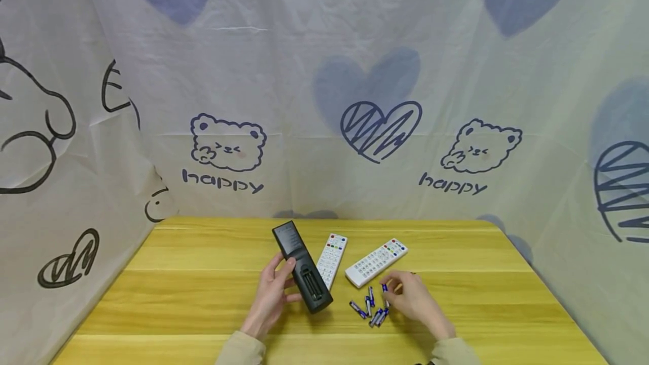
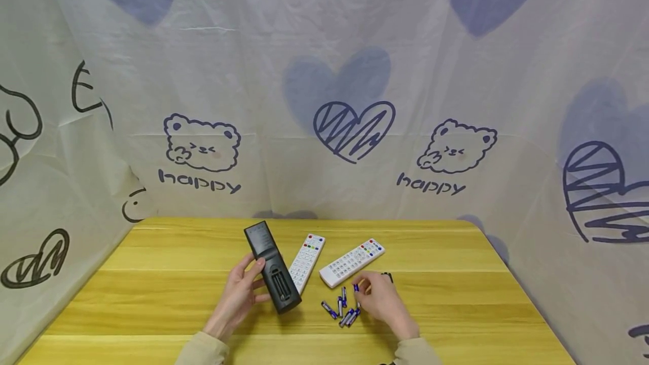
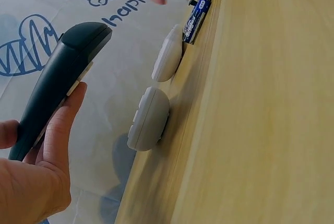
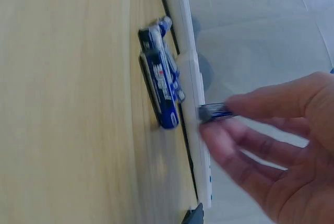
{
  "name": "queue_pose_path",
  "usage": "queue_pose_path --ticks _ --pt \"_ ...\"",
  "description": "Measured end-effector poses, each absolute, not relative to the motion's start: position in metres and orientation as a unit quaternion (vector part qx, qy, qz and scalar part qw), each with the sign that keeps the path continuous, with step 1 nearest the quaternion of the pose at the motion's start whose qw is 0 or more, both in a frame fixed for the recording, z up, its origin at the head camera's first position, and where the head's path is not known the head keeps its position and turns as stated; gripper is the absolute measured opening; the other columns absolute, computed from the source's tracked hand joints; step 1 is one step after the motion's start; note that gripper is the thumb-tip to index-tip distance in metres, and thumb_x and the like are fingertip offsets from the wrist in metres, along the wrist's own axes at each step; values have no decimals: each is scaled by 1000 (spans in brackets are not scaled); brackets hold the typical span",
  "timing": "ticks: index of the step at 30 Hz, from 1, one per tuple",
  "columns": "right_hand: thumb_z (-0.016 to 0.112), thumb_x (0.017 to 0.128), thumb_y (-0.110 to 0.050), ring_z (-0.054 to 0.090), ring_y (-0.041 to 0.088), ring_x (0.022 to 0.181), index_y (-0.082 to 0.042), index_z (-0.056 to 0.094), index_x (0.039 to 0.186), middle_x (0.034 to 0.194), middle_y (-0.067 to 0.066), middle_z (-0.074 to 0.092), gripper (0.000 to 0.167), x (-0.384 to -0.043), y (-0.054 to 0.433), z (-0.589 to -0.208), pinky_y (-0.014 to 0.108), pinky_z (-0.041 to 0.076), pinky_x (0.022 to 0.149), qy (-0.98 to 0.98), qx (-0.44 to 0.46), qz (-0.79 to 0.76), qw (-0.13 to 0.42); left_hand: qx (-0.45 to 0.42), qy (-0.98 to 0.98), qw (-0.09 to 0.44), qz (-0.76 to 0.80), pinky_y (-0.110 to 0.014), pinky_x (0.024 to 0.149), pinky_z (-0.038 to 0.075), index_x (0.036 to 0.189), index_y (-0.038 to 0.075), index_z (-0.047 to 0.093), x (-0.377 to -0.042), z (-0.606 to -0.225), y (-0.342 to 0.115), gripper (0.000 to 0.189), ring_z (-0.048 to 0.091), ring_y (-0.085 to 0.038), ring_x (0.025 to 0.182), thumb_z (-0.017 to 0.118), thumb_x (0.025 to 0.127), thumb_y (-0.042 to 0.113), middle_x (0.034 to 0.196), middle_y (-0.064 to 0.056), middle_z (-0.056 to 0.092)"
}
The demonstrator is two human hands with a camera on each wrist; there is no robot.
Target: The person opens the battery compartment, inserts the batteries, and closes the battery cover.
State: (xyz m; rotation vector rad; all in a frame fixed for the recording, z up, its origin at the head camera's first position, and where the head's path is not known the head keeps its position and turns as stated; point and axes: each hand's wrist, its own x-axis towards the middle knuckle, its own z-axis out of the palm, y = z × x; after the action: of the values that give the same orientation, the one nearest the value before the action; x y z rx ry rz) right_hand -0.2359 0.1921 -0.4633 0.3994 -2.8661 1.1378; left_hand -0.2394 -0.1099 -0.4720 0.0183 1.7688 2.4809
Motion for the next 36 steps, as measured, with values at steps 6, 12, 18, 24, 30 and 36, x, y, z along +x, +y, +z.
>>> queue_pose_path --ticks 6,12,18,24,30,36 --pt "73 84 2 65 11 76 -2 70 105 85 5 68 22 -233 178 -458 17 57 68 -902 121 411 58 9 580 51 813 -32 63 65 151 9 37 -240 -473 -109 49 73 -18 86 50 106 25 109 -7 76" --pt "75 83 3 66 7 76 -4 67 103 88 9 71 23 -234 167 -461 15 59 68 -875 129 459 82 18 573 54 818 -34 65 66 152 8 34 -239 -473 -108 51 74 -18 87 50 107 25 109 -8 76" --pt "76 82 5 68 6 78 -4 68 102 91 10 72 23 -234 158 -463 14 60 71 -851 113 503 99 33 563 59 823 -35 70 66 150 2 30 -239 -473 -106 53 73 -15 88 49 107 24 104 -1 76" --pt "76 83 4 68 5 80 -3 68 103 94 13 73 23 -231 152 -462 16 62 73 -830 108 538 97 44 554 60 829 -37 72 66 147 2 26 -237 -473 -104 51 73 -13 91 49 107 23 103 3 76" --pt "76 85 2 70 5 83 -3 67 105 99 16 73 22 -228 146 -461 17 62 75 -813 122 563 87 36 559 63 826 -38 75 66 145 7 27 -237 -473 -102 48 73 -16 96 50 106 23 114 -8 75" --pt "75 87 -1 70 5 85 -1 66 107 100 19 72 22 -226 139 -460 17 62 76 -802 132 578 72 42 572 62 817 -39 77 66 148 8 28 -238 -474 -101 51 72 -20 103 52 106 23 124 -18 70"
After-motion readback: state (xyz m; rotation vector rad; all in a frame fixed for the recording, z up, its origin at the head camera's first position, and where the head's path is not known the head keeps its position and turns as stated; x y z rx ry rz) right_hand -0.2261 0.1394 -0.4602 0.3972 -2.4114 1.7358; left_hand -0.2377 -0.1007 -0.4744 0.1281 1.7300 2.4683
